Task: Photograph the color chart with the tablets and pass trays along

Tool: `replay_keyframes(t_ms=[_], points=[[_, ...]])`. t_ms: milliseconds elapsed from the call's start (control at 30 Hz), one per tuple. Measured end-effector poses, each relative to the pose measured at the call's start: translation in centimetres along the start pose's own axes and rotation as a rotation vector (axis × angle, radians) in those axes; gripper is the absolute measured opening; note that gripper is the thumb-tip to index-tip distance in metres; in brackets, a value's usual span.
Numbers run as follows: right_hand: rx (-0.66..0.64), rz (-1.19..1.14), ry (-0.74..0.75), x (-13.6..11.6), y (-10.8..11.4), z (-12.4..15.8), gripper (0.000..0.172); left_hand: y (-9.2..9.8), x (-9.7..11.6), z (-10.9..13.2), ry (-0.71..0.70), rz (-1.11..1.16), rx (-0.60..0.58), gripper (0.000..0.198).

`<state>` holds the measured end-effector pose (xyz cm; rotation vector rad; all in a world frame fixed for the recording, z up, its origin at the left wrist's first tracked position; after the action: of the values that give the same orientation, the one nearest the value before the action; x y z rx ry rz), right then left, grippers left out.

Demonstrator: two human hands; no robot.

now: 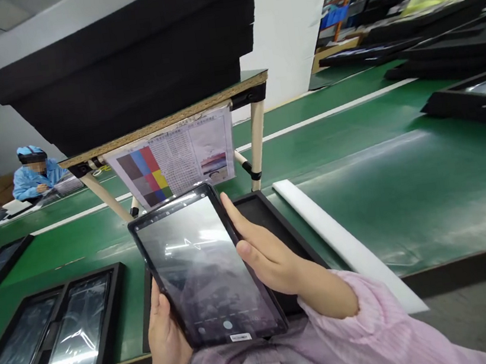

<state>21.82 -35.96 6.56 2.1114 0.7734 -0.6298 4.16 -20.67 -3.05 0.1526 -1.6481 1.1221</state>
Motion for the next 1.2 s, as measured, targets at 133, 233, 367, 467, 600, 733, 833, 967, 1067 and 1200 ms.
replay_keyframes(t_ms=[133,233,367,467,600,733,833,967,1067,1200], points=[[0.042,0.077,-0.050,0.4,0.6,0.6,0.065,0.1,-0.7,0.4,0.032,-0.087,0.014,0.057],[0.022,0.064,-0.174,1.8,1.4,1.3,0.069,-1.2,-1.1,0.3,0.067,-0.150,-0.015,0.061],[0.197,0.059,-0.341,5.0,3.8,3.3,0.089,-4.5,-2.6,-0.6,0.235,-0.155,-0.094,0.067],[0.429,0.048,-0.481,7.3,5.5,5.7,0.090,-7.0,-4.5,-1.7,0.354,-0.155,-0.071,0.062],[0.332,0.102,-0.550,8.2,6.0,8.1,0.071,-9.5,-7.3,-3.3,0.489,-0.058,-0.155,0.059],[0.027,0.200,-0.546,8.4,5.1,9.1,0.059,-9.2,-8.1,-3.4,0.471,-0.135,-0.287,0.062],[-0.164,0.401,-0.557,8.9,4.3,9.2,0.049,-6.7,-6.4,-2.6,0.274,-0.333,-0.307,0.064],[-0.353,0.607,-0.514,9.7,2.7,8.4,0.039,-2.2,-2.6,-1.5,0.156,-0.737,-0.287,0.047],[-0.403,0.682,-0.481,10.1,1.6,7.7,0.039,0.6,-0.1,-1.6,0.099,-1.071,-0.220,0.036],[-0.320,0.709,-0.437,10.1,1.8,8.0,0.039,1.8,1.9,-2.4,-0.158,-1.488,-0.191,0.033]])
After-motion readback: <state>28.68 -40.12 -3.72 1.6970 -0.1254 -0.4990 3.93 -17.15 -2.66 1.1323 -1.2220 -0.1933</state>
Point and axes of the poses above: each hand's wrist, its own z-axis away from the middle knuckle, its own y-axis out of the back of the hand, x = y × z, the point moved 3 cm from there along -z, towards the middle knuckle, and after that the axes turned 12 degrees about -x, right-handed, at the moved point
